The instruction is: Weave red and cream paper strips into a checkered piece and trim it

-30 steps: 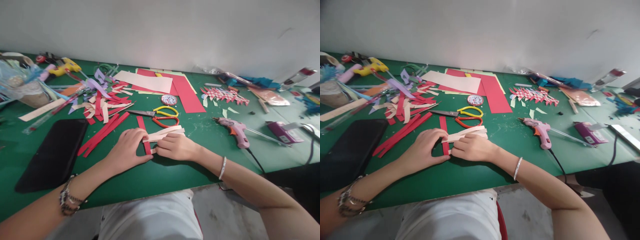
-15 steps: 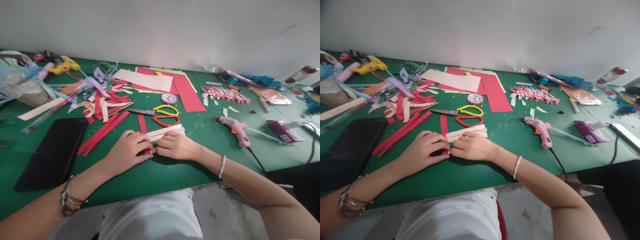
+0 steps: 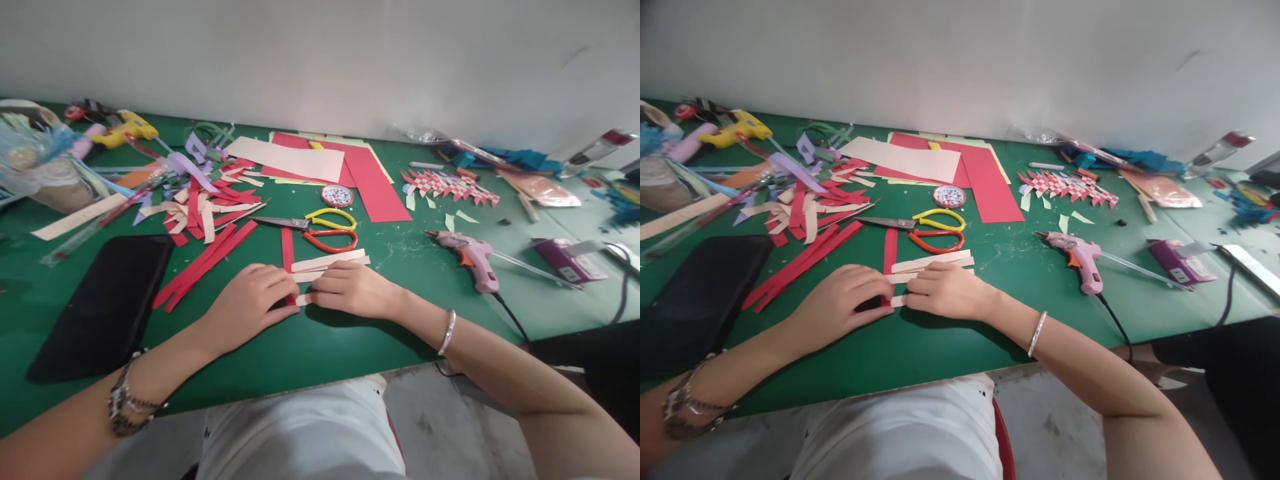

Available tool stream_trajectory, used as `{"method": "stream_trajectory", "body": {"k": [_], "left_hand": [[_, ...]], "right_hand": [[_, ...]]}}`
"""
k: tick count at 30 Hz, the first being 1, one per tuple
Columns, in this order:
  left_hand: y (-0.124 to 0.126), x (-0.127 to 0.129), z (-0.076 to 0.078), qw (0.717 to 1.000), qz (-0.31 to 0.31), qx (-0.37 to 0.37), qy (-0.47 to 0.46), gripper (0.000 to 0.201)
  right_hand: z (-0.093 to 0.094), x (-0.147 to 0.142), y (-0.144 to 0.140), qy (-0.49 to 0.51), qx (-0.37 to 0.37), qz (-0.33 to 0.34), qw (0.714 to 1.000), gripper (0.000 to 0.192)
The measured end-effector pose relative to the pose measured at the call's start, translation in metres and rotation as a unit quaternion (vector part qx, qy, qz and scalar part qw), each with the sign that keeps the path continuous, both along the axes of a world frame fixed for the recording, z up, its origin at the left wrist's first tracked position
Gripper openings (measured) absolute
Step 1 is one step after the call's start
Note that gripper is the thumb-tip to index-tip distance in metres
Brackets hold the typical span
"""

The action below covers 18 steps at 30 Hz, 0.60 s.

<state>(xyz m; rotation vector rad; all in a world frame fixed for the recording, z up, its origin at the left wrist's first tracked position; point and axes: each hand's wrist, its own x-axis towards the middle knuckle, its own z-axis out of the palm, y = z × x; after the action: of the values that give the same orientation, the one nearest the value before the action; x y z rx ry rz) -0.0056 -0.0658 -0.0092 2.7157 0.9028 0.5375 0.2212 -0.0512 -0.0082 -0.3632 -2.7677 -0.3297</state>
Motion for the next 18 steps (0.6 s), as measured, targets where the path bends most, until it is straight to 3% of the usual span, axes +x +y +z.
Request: {"method": "stream_trajectory", "body": {"k": [10,18], "left_hand": [[-0.007,-0.025,-0.002,0.982,-0.095,0.158,0.035,0.026],[-0.013,-0.034,-0.002,0.978,-0.121,0.123,0.116,0.037]], "right_hand": [[-0.002,0.006,0.001,-0.008,-0.075,-0.005,0.997,0.028],[0.004,0.004,0.001,-0.002,-0.116,-0.018,0.993,0.032]]}}
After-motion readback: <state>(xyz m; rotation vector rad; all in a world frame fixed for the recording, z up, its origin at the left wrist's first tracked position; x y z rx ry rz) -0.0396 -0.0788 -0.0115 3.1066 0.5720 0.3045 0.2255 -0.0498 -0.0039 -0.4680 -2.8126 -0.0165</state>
